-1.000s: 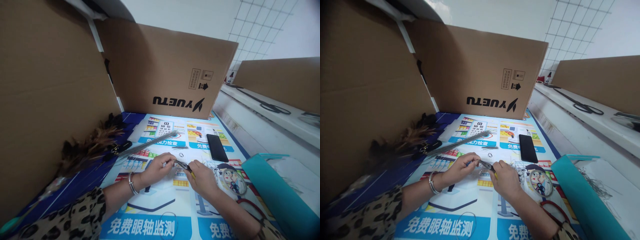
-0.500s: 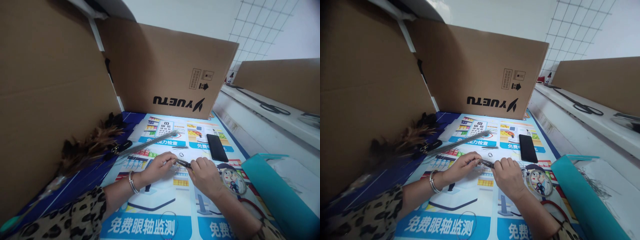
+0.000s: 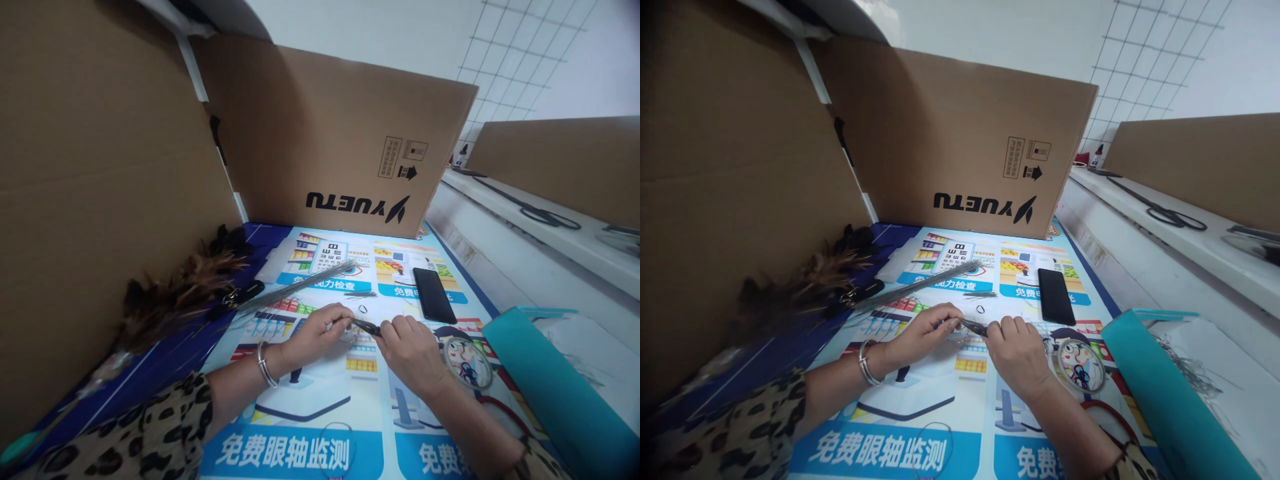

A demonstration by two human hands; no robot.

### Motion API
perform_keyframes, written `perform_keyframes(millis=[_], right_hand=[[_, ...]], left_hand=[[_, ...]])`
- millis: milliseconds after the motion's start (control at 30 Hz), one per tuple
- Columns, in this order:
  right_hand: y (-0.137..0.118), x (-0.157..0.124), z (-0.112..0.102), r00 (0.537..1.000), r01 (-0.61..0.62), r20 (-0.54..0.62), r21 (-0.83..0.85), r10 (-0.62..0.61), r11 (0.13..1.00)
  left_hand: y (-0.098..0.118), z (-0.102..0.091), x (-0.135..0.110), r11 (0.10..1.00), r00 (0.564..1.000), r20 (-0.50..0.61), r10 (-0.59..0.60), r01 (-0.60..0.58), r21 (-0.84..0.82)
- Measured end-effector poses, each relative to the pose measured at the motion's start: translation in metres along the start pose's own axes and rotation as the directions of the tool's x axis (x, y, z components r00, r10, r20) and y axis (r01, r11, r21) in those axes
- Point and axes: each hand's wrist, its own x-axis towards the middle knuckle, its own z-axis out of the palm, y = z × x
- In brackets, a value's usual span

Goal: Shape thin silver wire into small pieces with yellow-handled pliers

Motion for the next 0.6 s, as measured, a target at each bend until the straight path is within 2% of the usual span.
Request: perform_keyframes(millis=[200,600], right_hand=[[-0.0014,0.0009,-0.0009,1.0,-0.007,-0.017,0.008,0.007,1.0],[-0.0023,-0.0015,0.0032,0.999,-0.036,0.041,0.036,0.034,0.999]], left_hand=[[0.001,0.0005,-0.0004,1.0,1.0,-0.003,0.005,-0.005,0.018],[0.0011,0.0005,-0.0002,0.998,1.0,0.0,0.023,-0.023,0.055]])
